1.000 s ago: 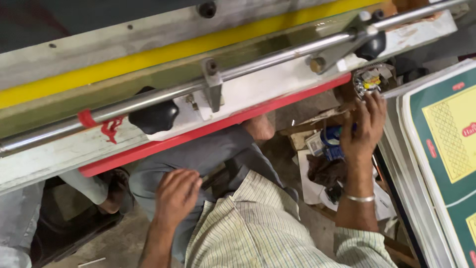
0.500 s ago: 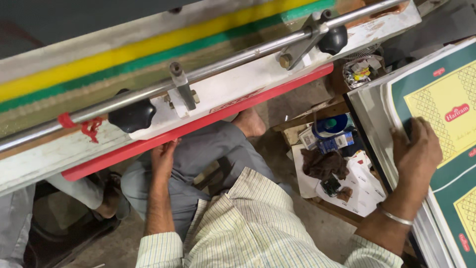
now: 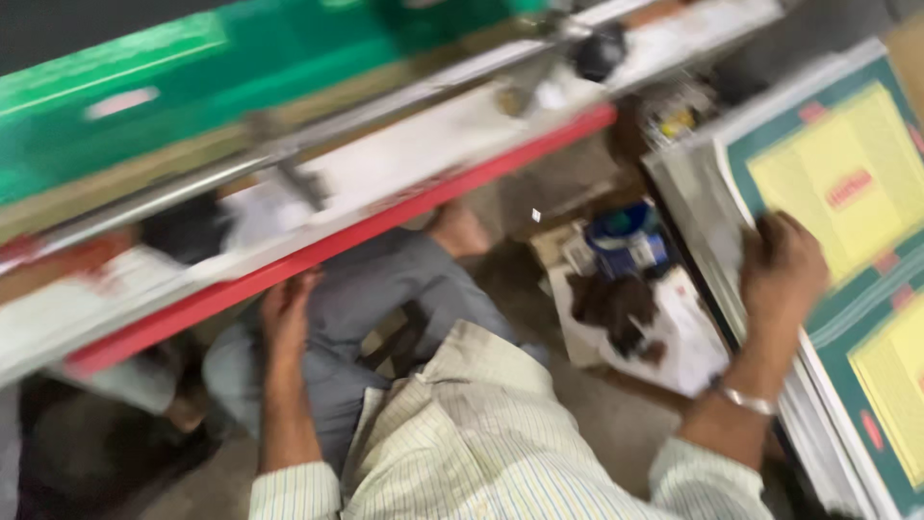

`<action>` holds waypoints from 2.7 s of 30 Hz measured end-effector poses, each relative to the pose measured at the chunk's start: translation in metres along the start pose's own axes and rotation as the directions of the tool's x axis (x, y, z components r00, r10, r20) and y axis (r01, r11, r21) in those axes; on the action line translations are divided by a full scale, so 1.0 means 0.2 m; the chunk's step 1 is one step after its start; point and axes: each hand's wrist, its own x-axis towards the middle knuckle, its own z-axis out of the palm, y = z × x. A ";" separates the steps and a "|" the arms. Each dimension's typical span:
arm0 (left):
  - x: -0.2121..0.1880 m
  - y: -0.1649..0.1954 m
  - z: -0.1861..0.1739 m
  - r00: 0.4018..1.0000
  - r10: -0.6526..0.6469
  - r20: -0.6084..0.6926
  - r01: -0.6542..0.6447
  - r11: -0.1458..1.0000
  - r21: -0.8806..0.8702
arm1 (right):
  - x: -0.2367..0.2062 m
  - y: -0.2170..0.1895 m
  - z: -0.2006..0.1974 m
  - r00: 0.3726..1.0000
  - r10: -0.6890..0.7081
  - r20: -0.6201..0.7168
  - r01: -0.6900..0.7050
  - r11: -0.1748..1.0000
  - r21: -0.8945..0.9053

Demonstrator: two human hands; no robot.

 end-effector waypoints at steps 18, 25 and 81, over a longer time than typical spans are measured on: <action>-0.02 -0.01 -0.02 0.995 0.081 0.059 -0.082 0.997 0.014 | 0.08 0.04 0.01 0.989 0.143 -0.044 -0.131 0.970 0.205; -0.02 0.03 0.00 0.994 0.088 0.062 -0.088 0.996 -0.001 | 0.11 0.11 0.03 0.877 0.389 0.282 -0.462 0.523 0.716; 0.84 1.51 -0.03 0.701 0.426 0.571 -0.351 -0.491 0.797 | 1.19 -1.36 0.18 0.708 -0.676 -0.205 0.704 0.652 0.281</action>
